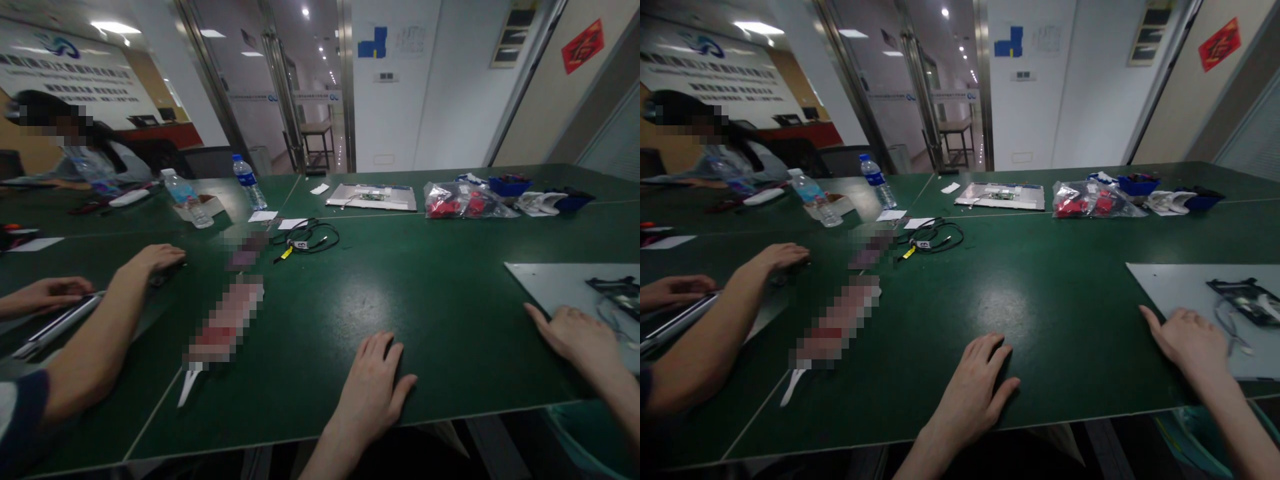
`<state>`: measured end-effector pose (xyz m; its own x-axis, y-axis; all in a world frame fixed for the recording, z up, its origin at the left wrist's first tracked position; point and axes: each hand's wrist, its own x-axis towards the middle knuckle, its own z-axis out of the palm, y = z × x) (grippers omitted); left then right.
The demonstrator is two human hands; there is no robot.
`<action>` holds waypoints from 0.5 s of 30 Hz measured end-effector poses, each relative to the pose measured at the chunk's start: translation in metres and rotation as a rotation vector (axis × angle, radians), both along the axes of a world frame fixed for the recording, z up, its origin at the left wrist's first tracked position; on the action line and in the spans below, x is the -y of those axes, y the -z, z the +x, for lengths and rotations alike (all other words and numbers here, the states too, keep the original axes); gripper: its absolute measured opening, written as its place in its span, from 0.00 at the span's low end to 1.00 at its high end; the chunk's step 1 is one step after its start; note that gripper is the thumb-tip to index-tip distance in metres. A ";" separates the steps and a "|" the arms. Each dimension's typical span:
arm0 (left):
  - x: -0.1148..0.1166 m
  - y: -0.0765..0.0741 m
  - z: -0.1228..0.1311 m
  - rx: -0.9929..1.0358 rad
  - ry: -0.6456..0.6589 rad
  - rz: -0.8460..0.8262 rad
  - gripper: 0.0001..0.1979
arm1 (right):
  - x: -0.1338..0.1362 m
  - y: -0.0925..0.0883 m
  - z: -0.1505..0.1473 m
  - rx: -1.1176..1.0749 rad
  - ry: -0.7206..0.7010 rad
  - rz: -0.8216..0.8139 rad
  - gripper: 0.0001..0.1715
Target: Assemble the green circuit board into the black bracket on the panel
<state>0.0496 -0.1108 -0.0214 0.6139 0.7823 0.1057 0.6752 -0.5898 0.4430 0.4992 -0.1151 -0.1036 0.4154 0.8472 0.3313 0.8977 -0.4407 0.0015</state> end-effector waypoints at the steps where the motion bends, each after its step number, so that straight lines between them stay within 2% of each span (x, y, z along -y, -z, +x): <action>1: 0.000 -0.001 0.000 0.002 -0.003 0.004 0.21 | 0.002 -0.002 -0.025 0.068 -0.022 -0.055 0.48; 4: -0.002 -0.002 -0.001 0.031 -0.026 0.023 0.18 | 0.009 -0.013 -0.103 0.132 -0.219 -0.140 0.44; 6: -0.003 -0.001 -0.004 0.065 -0.051 0.038 0.16 | 0.017 -0.021 -0.155 0.096 -0.349 -0.099 0.42; 8: -0.003 -0.002 -0.007 0.101 -0.080 0.052 0.15 | 0.028 -0.029 -0.202 0.014 -0.473 -0.032 0.40; 11: 0.002 -0.009 -0.015 0.146 -0.095 0.059 0.17 | 0.044 -0.041 -0.263 -0.203 -0.678 -0.059 0.41; 13: 0.007 -0.016 -0.022 0.160 -0.073 0.052 0.20 | 0.050 -0.047 -0.296 -0.317 -0.910 -0.132 0.45; 15: 0.009 -0.020 -0.030 0.146 -0.062 0.041 0.24 | 0.052 -0.051 -0.320 -0.379 -1.246 -0.207 0.42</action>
